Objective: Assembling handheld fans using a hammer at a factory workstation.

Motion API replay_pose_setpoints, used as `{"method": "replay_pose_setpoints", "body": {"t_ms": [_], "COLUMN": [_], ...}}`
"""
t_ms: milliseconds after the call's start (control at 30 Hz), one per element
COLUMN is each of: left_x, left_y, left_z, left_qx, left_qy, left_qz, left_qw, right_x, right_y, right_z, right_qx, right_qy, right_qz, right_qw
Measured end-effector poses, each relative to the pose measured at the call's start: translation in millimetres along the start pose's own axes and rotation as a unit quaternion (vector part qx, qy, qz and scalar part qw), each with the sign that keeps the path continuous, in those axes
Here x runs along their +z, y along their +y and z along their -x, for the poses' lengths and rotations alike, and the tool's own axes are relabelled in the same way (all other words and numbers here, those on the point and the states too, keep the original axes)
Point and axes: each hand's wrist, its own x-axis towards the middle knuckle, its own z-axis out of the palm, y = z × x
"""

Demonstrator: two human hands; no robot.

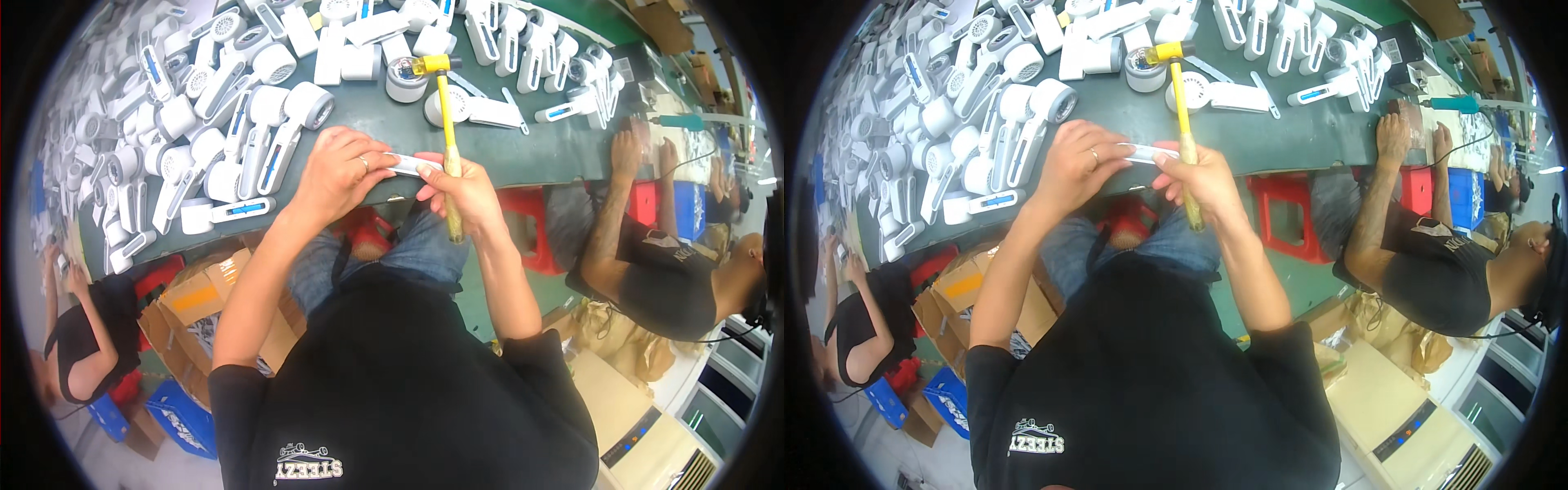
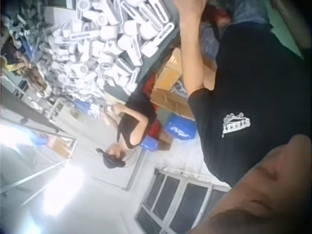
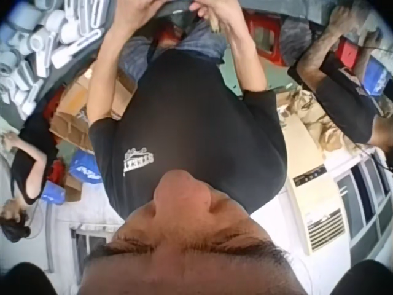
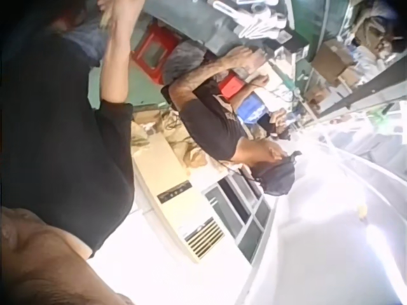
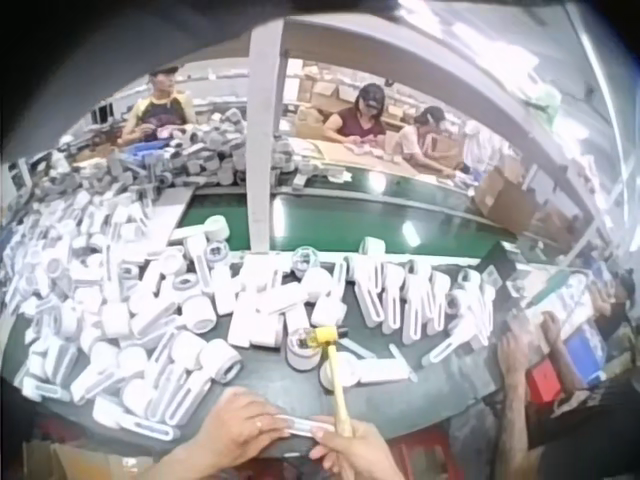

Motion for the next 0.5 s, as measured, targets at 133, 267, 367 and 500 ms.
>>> {"method": "replay_pose_setpoints", "body": {"t_ms": [133,267,367,500], "left_x": [-1.2,-1.6,-7.3,-3.8], "left_y": [5.8,-4.7,-0.3,1.7], "left_z": [-7.7,-4.8,-10.2,-10.9], "left_qx": [-0.061,-0.107,-0.088,0.041], "left_qy": [0.020,0.003,-0.017,-0.029], "left_qz": [0.029,0.029,0.005,-0.084], "left_qw": [0.998,0.994,0.996,0.995], "right_x": [2.8,4.4,2.3,-1.8], "right_y": [1.8,-1.8,-10.9,-7.2], "right_z": [-0.5,-8.7,-4.5,-4.1], "right_qx": [-0.023,-0.025,-0.030,-0.043], "right_qy": [0.031,0.029,0.028,0.017], "right_qz": [0.019,0.020,0.023,0.066], "right_qw": [0.999,0.999,0.999,0.997]}}
